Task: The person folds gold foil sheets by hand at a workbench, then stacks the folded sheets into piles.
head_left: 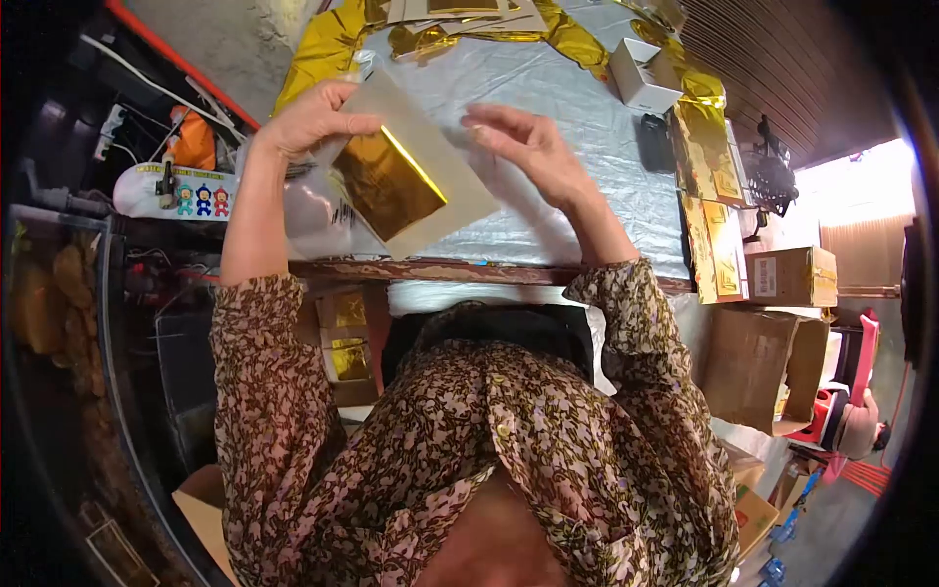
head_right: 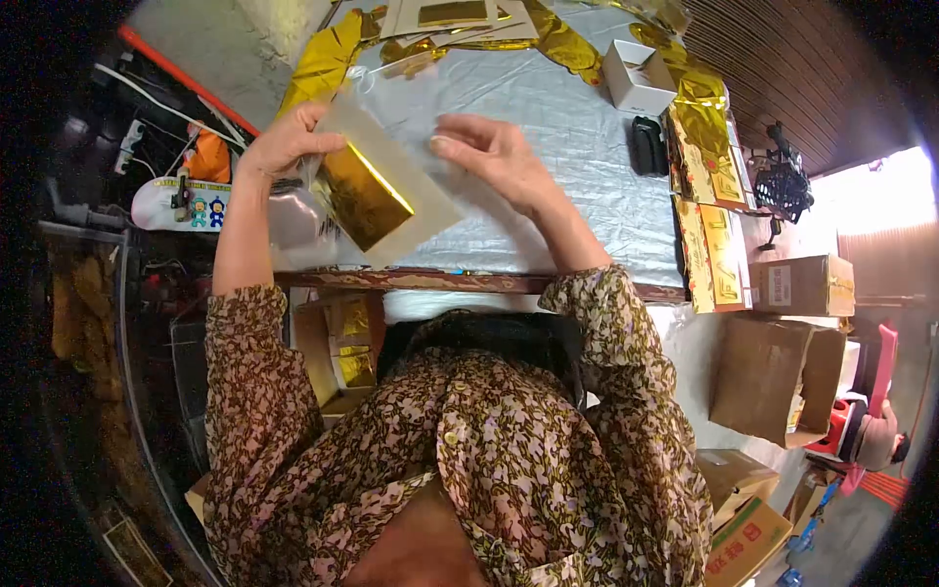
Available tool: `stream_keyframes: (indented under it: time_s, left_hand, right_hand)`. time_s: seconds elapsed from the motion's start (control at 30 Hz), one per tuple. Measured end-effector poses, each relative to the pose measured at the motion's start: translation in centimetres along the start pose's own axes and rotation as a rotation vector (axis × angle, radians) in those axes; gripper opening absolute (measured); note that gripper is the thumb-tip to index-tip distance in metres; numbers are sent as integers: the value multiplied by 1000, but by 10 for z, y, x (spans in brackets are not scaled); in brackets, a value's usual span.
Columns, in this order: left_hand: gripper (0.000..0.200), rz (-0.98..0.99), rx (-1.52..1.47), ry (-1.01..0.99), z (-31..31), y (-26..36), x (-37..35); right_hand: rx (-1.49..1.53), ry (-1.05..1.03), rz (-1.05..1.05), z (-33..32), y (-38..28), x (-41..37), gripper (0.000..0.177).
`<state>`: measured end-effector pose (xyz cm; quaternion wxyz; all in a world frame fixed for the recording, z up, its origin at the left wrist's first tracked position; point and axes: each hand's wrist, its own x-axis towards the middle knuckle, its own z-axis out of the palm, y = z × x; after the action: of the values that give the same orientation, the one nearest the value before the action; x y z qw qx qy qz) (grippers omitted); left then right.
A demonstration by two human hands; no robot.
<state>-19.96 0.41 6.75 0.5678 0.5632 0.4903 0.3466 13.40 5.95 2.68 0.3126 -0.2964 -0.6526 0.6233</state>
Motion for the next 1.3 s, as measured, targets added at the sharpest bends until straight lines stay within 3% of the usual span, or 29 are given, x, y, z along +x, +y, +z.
stream_keyframes:
  time_s: [0.07, 0.17, 0.3, 0.4, 0.57, 0.67, 0.73, 0.8, 0.9, 0.97, 1.03, 1.1, 1.17, 1.23, 1.3]
  left_hand:
    - [33, -54, 20, -74, -10, 3, -7]
    - [31, -45, 46, -56, -11, 20, -21]
    - [33, -26, 243, 59, -15, 37, -36]
    - [34, -81, 142, 84, -15, 39, -42]
    - [34, -102, 182, 111, -24, 37, -47]
    - [31, -71, 250, 106, -33, 34, -55]
    - [31, -66, 257, 82, -33, 40, -65]
    - [31, -60, 266, 52, -25, 51, -75]
    - [31, -24, 168, 33, -23, 54, -87]
    - [32, -83, 389, 175, -50, 42, -105]
    - [33, -71, 334, 233, -56, 37, -120]
    - [35, 4, 52, 360, -63, 26, -126]
    - [37, 5, -7, 392, -64, 24, -122]
    - [38, 177, -130, 551, -50, 22, -109]
    - [39, 172, -230, 501, -52, 12, -100]
  right_hand:
    - [85, -23, -35, 12, -1, 8, 30]
    - [172, 2, -50, 14, -11, 16, 22]
    - [186, 170, -96, 11, -27, 19, 19]
    - [-16, 179, -59, 5, -35, 24, 20]
    - [-34, 141, -79, 5, -36, 41, 21]
    - [79, 66, -24, -3, -41, 47, 20]
    - [418, -329, 7, -19, -42, 50, 18]
    - [446, -335, -4, -20, -34, 54, 19]
    - [255, -53, 6, -26, -34, 60, 19]
    - [241, 75, 29, -54, -26, 63, 19]
    - [239, 177, 133, -67, -14, 67, 21]
    - [217, 135, 226, -67, 15, 74, 22]
    - [204, 131, 303, -49, 43, 81, 18]
    - [150, 161, 306, -29, 57, 86, 16]
    - [157, 197, 265, -16, 82, 97, 16]
